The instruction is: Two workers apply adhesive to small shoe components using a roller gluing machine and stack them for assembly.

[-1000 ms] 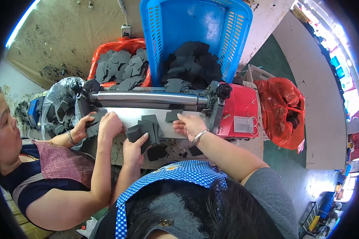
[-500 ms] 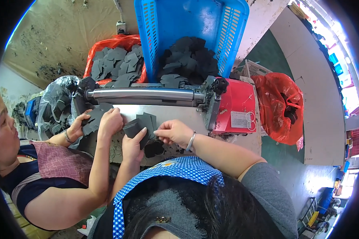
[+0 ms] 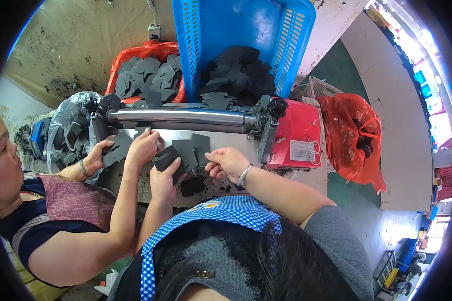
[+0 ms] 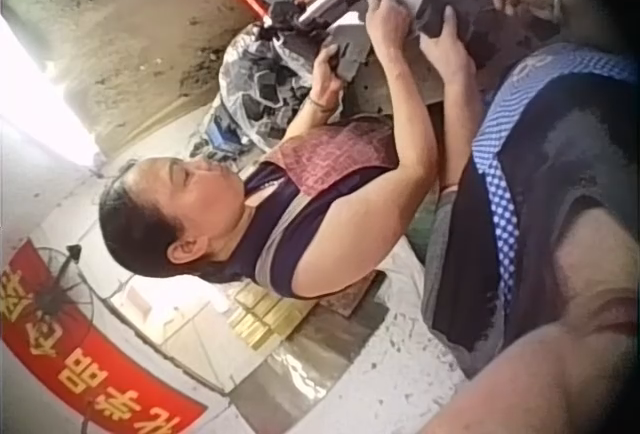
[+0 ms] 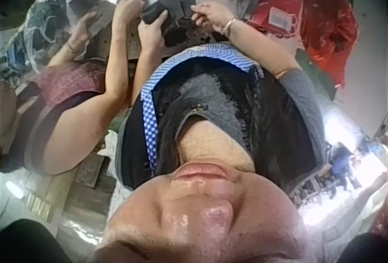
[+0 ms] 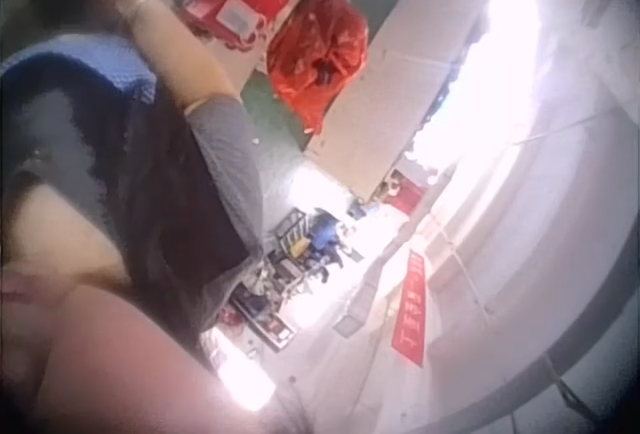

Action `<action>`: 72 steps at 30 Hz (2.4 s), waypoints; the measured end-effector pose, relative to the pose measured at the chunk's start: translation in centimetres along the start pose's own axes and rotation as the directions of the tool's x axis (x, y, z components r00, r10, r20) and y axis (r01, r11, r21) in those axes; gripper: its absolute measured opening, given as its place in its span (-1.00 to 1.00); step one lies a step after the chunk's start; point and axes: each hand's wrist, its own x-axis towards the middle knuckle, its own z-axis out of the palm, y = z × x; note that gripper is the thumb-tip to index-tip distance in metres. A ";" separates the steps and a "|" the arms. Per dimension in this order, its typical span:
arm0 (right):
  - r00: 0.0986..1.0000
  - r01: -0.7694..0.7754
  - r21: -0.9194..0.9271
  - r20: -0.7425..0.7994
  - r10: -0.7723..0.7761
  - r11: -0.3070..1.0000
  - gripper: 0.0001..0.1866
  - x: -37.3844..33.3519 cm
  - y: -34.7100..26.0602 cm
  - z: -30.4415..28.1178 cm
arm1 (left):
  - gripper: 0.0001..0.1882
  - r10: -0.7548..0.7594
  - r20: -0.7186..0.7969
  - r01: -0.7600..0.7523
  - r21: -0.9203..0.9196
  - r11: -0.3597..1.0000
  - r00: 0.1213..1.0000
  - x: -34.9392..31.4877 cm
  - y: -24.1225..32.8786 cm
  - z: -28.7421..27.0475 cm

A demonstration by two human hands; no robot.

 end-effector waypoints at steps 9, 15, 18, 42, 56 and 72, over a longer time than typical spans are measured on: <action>0.997 0.069 -0.111 0.046 -0.065 0.991 -0.76 -0.3 0.2 0.9 | -0.76 0.065 0.071 -0.063 -0.026 0.998 0.995 0.0 -0.9 0.1; 0.970 0.130 0.099 -0.220 -0.106 0.987 -0.80 1.1 -0.8 -0.7 | -0.79 -0.018 0.139 0.031 -0.094 0.995 0.990 0.3 -0.9 -0.4; 0.984 0.179 -0.197 0.045 -0.174 0.964 -0.82 -0.7 -0.1 2.3 | -0.78 0.001 0.129 0.004 -0.039 0.999 0.992 -0.1 -0.8 0.1; 0.999 0.027 0.033 0.041 -0.028 0.999 -0.81 0.5 0.5 0.6 | -0.80 -0.082 0.168 0.111 -0.167 0.980 0.982 0.2 -1.3 -0.4; 0.992 0.043 0.076 0.118 -0.052 0.996 -0.82 1.1 0.5 0.0 | -0.83 -0.042 0.103 0.052 -0.094 0.994 0.994 0.1 -0.9 0.0; 0.984 0.063 -0.046 -0.165 -0.070 0.997 -0.82 1.0 0.3 -0.6 | -0.86 0.089 0.050 -0.089 -0.014 0.996 0.995 1.0 -2.2 -0.7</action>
